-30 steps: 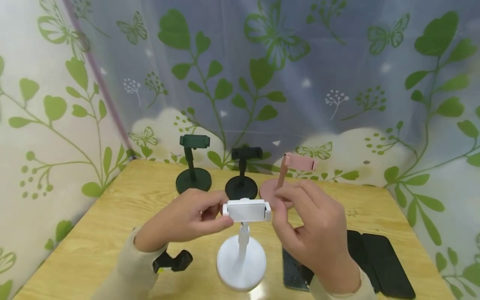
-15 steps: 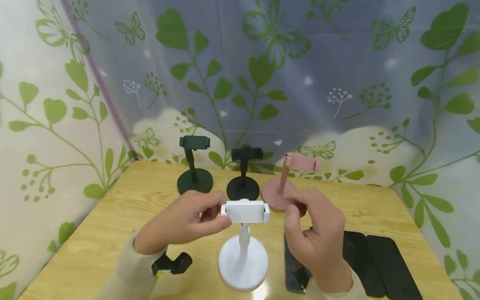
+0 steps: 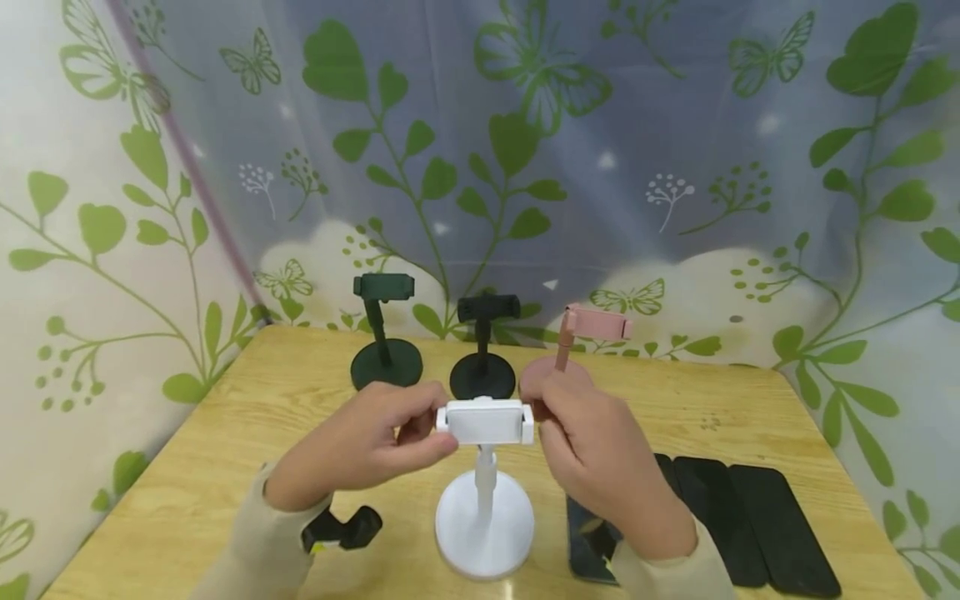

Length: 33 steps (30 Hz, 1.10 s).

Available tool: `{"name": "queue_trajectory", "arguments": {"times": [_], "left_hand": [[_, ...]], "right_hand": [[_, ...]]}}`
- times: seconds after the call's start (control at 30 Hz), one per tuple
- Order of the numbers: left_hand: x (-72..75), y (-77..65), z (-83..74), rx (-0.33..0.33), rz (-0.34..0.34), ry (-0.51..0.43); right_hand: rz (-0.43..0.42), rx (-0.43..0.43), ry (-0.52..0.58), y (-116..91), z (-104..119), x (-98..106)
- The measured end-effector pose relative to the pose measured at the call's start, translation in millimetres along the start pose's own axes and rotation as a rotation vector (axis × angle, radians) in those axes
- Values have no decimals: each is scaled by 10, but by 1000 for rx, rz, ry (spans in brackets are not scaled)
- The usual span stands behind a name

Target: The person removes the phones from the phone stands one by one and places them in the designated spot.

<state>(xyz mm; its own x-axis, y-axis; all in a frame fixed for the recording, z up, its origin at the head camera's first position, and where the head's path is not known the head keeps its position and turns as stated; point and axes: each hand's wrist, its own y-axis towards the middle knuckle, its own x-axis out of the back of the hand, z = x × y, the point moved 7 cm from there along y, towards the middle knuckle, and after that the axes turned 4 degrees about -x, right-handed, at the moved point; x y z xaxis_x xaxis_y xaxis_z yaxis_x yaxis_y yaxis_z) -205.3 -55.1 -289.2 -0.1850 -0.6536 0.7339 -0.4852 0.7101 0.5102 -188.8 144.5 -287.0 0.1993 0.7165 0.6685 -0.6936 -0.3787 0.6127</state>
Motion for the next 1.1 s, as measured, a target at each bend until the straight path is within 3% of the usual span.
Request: {"name": "queue_trajectory", "arguments": {"times": [0.1,0.23,0.33,0.57,0.77,0.9,1.1], "left_hand": [[2,-2,4,-8,-5,-3],[15,-2,3,-19,-13,-7],[29,1,-1,-23,-14,-10],[60,-13,13,-29,-22,-27],[143,-19,60,-11,-121,-26],[197,-26,78,14,-191,-4],[226,-23,104,58,-211,44]], "right_hand": [[166,-78,-55,-7,-94,-138],[397,-176,-22,-63,-159,-310],[496,-190,-9,-87,-165,-422],[462,-97,32,-54,-117,-565],[442,-66,59,-28,-112,-636],[472,-89,123,-28,-155,-692],[523,-153,177,-40,-223,-714]]}}
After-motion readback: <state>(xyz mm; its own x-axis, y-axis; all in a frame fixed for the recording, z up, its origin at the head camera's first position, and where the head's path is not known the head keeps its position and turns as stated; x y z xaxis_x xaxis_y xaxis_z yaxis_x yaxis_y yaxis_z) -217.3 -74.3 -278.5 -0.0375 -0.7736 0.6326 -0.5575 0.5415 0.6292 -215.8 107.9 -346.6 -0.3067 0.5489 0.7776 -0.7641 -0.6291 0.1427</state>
